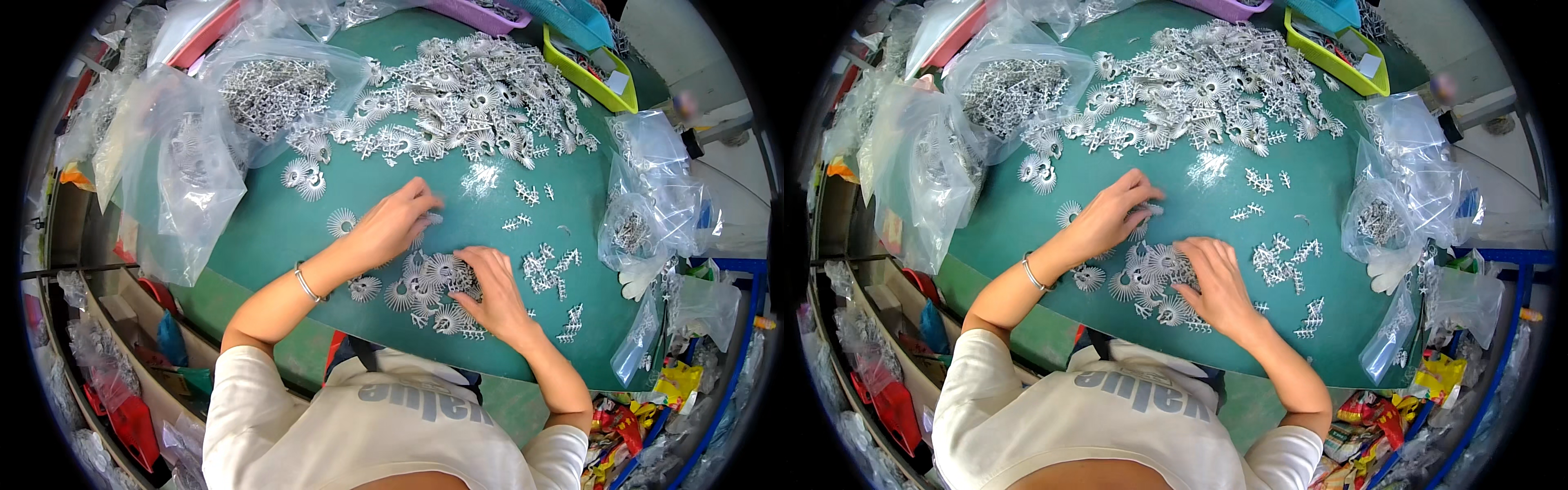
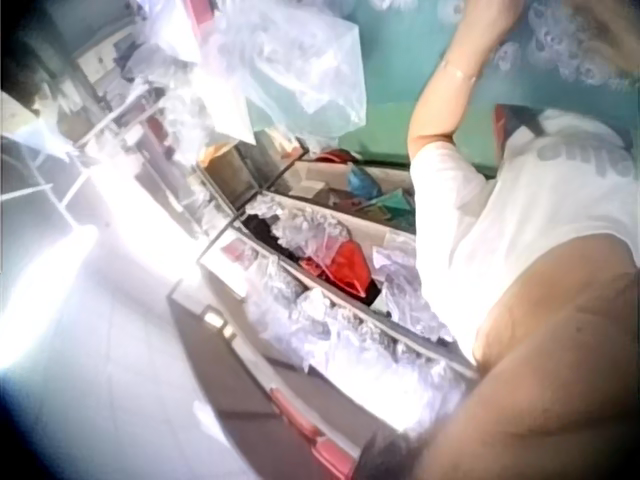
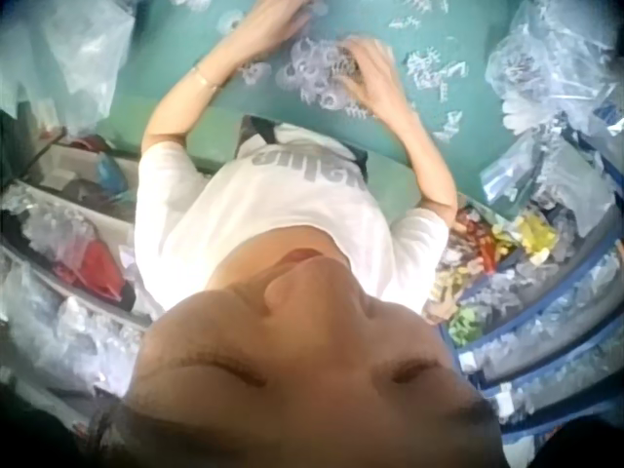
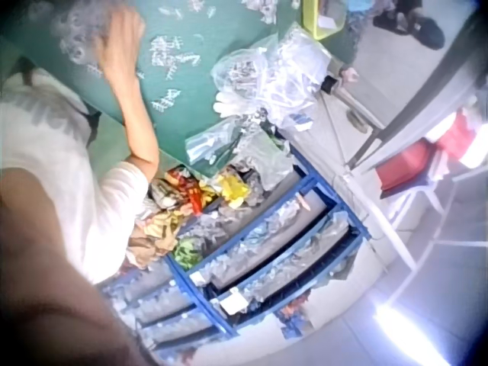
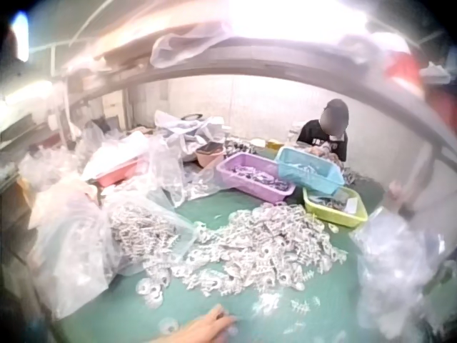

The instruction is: The person sorts through a large pile of intricate silver metal components on a workbench, picking up individual pieces to examine them before placing them into plastic bags or sorting bins.

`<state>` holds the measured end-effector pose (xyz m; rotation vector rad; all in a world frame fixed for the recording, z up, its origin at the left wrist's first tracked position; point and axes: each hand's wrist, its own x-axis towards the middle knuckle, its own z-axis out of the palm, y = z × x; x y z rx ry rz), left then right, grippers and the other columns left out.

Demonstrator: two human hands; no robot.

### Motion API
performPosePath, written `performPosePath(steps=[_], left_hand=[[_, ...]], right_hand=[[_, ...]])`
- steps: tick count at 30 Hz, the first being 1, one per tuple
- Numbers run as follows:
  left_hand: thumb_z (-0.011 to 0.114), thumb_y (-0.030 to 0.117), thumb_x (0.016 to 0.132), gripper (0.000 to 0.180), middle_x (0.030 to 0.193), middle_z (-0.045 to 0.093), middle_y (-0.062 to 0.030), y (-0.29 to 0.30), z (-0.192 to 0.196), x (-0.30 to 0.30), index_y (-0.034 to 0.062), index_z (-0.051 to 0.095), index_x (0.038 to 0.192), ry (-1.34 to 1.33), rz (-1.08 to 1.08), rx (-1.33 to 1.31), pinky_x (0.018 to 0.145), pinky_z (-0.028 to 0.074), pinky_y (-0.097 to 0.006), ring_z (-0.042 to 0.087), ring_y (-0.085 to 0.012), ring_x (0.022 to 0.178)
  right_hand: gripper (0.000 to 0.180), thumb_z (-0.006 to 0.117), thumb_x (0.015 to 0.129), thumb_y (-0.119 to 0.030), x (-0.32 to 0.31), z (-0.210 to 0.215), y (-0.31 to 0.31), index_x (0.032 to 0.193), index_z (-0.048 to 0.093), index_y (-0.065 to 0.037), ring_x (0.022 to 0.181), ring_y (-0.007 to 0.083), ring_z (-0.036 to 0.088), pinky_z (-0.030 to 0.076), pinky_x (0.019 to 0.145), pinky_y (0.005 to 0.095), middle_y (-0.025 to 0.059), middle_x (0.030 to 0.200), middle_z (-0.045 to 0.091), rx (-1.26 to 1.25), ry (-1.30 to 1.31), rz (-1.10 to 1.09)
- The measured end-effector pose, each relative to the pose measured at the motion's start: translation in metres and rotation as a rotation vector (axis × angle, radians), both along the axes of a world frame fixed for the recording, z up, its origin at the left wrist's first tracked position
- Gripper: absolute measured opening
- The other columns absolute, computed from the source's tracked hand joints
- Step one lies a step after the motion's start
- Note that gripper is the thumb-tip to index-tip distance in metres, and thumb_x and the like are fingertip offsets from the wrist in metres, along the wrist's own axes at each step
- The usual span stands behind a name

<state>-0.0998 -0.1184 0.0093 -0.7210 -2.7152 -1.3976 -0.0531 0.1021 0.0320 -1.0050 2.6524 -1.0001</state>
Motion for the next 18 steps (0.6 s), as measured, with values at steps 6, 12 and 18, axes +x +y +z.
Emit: performPosePath(steps=[6,12,18], left_hand=[[0.057,-0.004,0.080,0.024,0.088,0.059,-0.0083,-0.006,0.008,0.003,0.0012,0.055,0.102,-0.140,0.127,0.260,0.067,0.047,-0.029,0.059,-0.0183,0.076],[0.050,-0.002,0.084,0.020,0.081,0.062,-0.0102,-0.009,0.037,0.020,0.0016,0.055,0.103,-0.286,0.168,0.144,0.060,0.045,-0.027,0.058,-0.0132,0.065],[0.055,0.001,0.083,0.024,0.092,0.053,-0.0142,-0.010,0.023,0.027,0.0026,0.054,0.107,-0.093,0.103,-0.095,0.071,0.044,-0.035,0.056,-0.0271,0.080]], right_hand=[[0.046,0.073,0.068,-0.013,0.006,0.003,-0.008,0.109,0.054,-0.002,0.094,0.0274,0.047,0.032,0.081,0.0366,0.0109,0.101,0.051,0.010,-0.013,-0.115],[0.024,0.071,0.069,-0.011,0.007,0.000,-0.023,0.088,0.058,-0.004,0.081,0.0247,0.050,0.030,0.077,0.0347,0.0073,0.082,0.058,-0.085,0.009,-0.211],[0.031,0.070,0.072,-0.004,0.004,-0.003,-0.012,0.102,0.062,0.000,0.071,0.0112,0.052,0.041,0.061,0.0226,0.0041,0.077,0.057,-0.503,-0.286,-0.450]])
